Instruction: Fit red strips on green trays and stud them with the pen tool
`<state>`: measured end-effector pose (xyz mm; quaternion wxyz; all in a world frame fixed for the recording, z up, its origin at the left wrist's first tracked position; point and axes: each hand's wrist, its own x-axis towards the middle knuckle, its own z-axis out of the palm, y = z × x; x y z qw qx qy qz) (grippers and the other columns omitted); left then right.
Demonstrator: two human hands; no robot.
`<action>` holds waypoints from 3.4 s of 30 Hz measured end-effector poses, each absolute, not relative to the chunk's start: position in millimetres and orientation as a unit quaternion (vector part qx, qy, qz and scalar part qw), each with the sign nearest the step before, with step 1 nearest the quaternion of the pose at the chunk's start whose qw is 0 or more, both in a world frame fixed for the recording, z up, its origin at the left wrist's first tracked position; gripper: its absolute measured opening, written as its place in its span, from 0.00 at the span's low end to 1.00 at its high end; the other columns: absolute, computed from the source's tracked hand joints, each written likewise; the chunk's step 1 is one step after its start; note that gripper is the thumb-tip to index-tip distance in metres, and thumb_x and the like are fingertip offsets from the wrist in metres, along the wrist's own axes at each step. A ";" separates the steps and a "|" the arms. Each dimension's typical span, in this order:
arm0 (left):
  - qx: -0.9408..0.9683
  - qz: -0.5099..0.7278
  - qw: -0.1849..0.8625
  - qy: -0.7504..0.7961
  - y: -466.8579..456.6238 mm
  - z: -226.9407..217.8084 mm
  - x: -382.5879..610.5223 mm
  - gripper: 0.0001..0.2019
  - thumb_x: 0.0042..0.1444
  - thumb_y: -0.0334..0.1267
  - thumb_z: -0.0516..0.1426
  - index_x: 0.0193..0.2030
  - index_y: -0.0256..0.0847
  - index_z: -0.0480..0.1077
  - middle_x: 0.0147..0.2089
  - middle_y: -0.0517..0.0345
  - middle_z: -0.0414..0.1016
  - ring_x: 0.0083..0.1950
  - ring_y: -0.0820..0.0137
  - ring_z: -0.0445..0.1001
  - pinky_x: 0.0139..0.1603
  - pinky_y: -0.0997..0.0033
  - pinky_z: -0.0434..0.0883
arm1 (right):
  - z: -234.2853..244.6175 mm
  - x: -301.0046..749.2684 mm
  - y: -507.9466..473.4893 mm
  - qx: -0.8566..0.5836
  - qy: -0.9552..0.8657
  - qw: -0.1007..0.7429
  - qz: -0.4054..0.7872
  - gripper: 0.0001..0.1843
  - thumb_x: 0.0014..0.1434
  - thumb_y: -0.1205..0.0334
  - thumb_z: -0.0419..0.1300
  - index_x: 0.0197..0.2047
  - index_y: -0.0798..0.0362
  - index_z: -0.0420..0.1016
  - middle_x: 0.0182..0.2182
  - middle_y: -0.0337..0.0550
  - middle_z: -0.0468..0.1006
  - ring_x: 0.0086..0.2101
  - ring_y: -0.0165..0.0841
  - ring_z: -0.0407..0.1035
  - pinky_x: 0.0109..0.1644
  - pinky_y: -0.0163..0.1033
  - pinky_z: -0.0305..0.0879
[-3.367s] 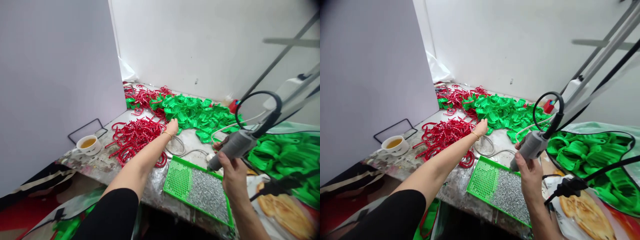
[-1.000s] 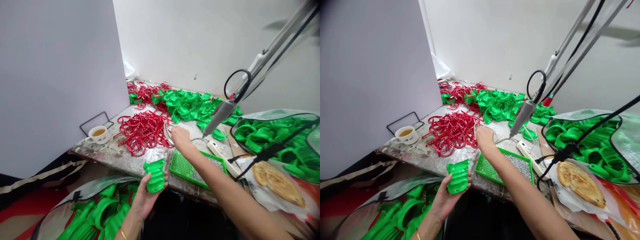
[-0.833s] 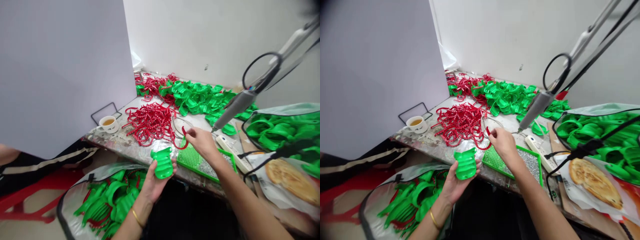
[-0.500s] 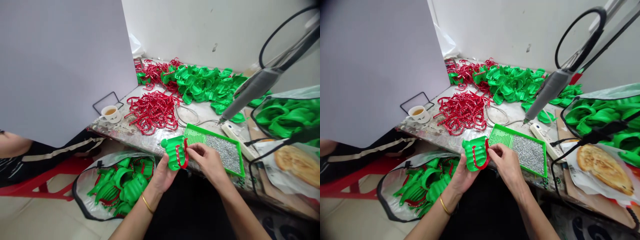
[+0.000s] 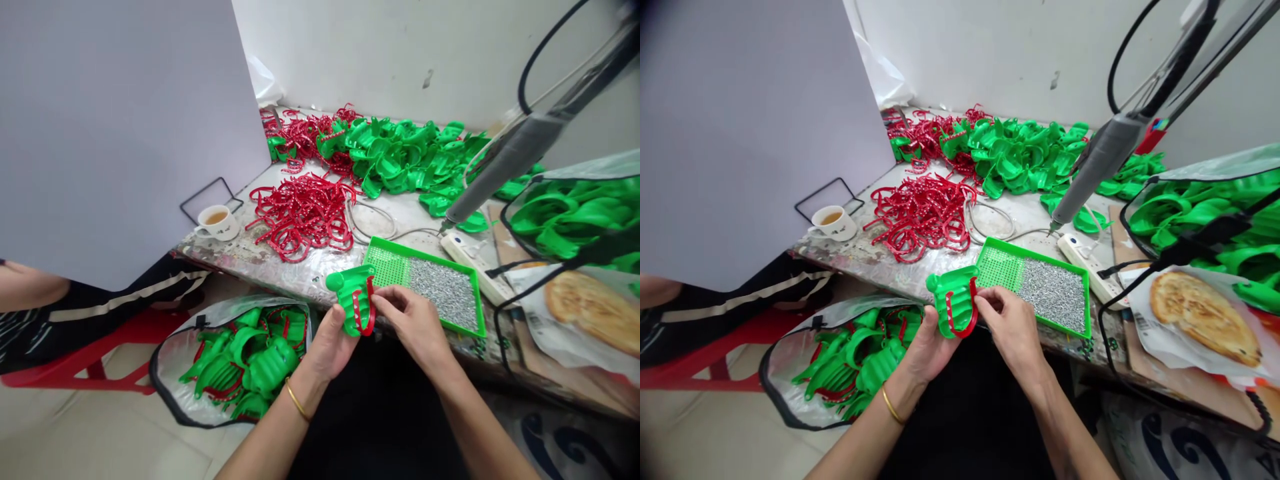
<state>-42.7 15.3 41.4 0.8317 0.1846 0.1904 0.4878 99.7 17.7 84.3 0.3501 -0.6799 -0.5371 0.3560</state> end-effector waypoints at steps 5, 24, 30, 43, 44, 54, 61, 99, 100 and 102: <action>0.222 0.488 0.825 0.178 11.5 46.3 -39.9 0.33 0.46 0.52 0.64 0.57 0.37 0.67 0.60 0.45 0.68 0.66 0.54 0.58 0.66 0.56 0.54 | 86.2 99.3 15.0 -0.695 -0.568 0.320 0.305 0.10 0.57 0.54 0.58 0.37 0.49 0.77 0.34 0.37 0.80 0.33 0.32 0.74 0.39 0.37 0.65; 0.237 0.492 0.814 0.202 1.4 45.3 -36.9 0.26 0.48 0.33 0.60 0.56 0.39 0.68 0.59 0.50 0.69 0.64 0.56 0.61 0.66 0.55 0.52 | 75.6 99.6 5.9 -0.689 -0.556 0.324 0.334 0.09 0.56 0.55 0.58 0.35 0.50 0.75 0.32 0.39 0.79 0.32 0.32 0.73 0.38 0.37 0.66; 0.188 0.452 0.862 0.135 3.8 49.0 -42.2 0.26 0.49 0.35 0.55 0.57 0.33 0.67 0.59 0.44 0.69 0.64 0.51 0.60 0.65 0.49 0.54 | 69.9 110.4 5.9 -0.658 -0.547 0.397 0.332 0.21 0.49 0.55 0.65 0.46 0.51 0.68 0.36 0.42 0.75 0.33 0.32 0.68 0.37 0.38 0.66; 0.073 0.390 0.913 0.092 1.7 27.4 -39.9 0.28 0.49 0.39 0.53 0.57 0.28 0.65 0.53 0.41 0.73 0.50 0.59 0.71 0.53 0.58 0.63 | 71.2 112.1 1.1 -0.643 -0.517 0.382 0.417 0.30 0.49 0.61 0.62 0.56 0.47 0.61 0.54 0.48 0.66 0.51 0.40 0.67 0.55 0.50 0.64; 0.056 0.386 0.916 0.093 1.8 24.6 -38.8 0.28 0.49 0.40 0.53 0.57 0.28 0.65 0.51 0.42 0.74 0.47 0.61 0.71 0.49 0.61 0.63 | 69.6 111.6 1.3 -0.642 -0.510 0.383 0.424 0.30 0.49 0.60 0.62 0.56 0.48 0.61 0.54 0.49 0.67 0.50 0.39 0.67 0.55 0.50 0.65; -0.038 0.360 0.930 0.068 7.6 22.5 -33.8 0.30 0.46 0.41 0.55 0.55 0.25 0.65 0.43 0.45 0.71 0.39 0.68 0.66 0.41 0.69 0.61 | 71.7 136.3 12.2 -0.663 -0.479 0.492 0.299 0.24 0.52 0.51 0.63 0.50 0.51 0.67 0.48 0.49 0.73 0.47 0.39 0.70 0.52 0.49 0.67; -0.057 0.299 0.952 0.036 5.2 10.9 -20.7 0.31 0.45 0.42 0.56 0.55 0.25 0.64 0.43 0.46 0.67 0.39 0.69 0.64 0.41 0.71 0.61 | 104.8 192.5 91.8 -0.628 -0.460 0.628 0.016 0.34 0.56 0.52 0.60 0.62 0.52 0.54 0.57 0.53 0.65 0.57 0.37 0.62 0.61 0.50 0.59; -0.082 0.229 0.969 0.030 10.4 -5.0 -10.7 0.30 0.43 0.40 0.58 0.54 0.23 0.65 0.41 0.46 0.66 0.37 0.70 0.64 0.33 0.76 0.55 | 64.2 130.5 161.0 -0.549 -0.424 0.679 0.241 0.13 0.51 0.56 0.64 0.34 0.57 0.71 0.18 0.35 0.69 0.18 0.25 0.63 0.23 0.32 0.63; -0.082 0.228 0.970 0.029 10.4 -5.1 -10.7 0.31 0.43 0.40 0.58 0.54 0.24 0.65 0.41 0.46 0.66 0.37 0.70 0.64 0.33 0.76 0.55 | 63.3 130.5 161.6 -0.550 -0.422 0.679 0.240 0.13 0.50 0.56 0.64 0.34 0.57 0.71 0.18 0.34 0.69 0.18 0.25 0.63 0.23 0.32 0.63; -0.081 0.227 0.970 0.030 10.6 -4.9 -10.8 0.31 0.43 0.40 0.59 0.54 0.24 0.65 0.41 0.46 0.66 0.37 0.70 0.64 0.33 0.76 0.55 | 61.8 130.5 162.3 -0.551 -0.419 0.681 0.237 0.13 0.50 0.56 0.64 0.34 0.57 0.71 0.18 0.34 0.69 0.18 0.25 0.63 0.22 0.32 0.62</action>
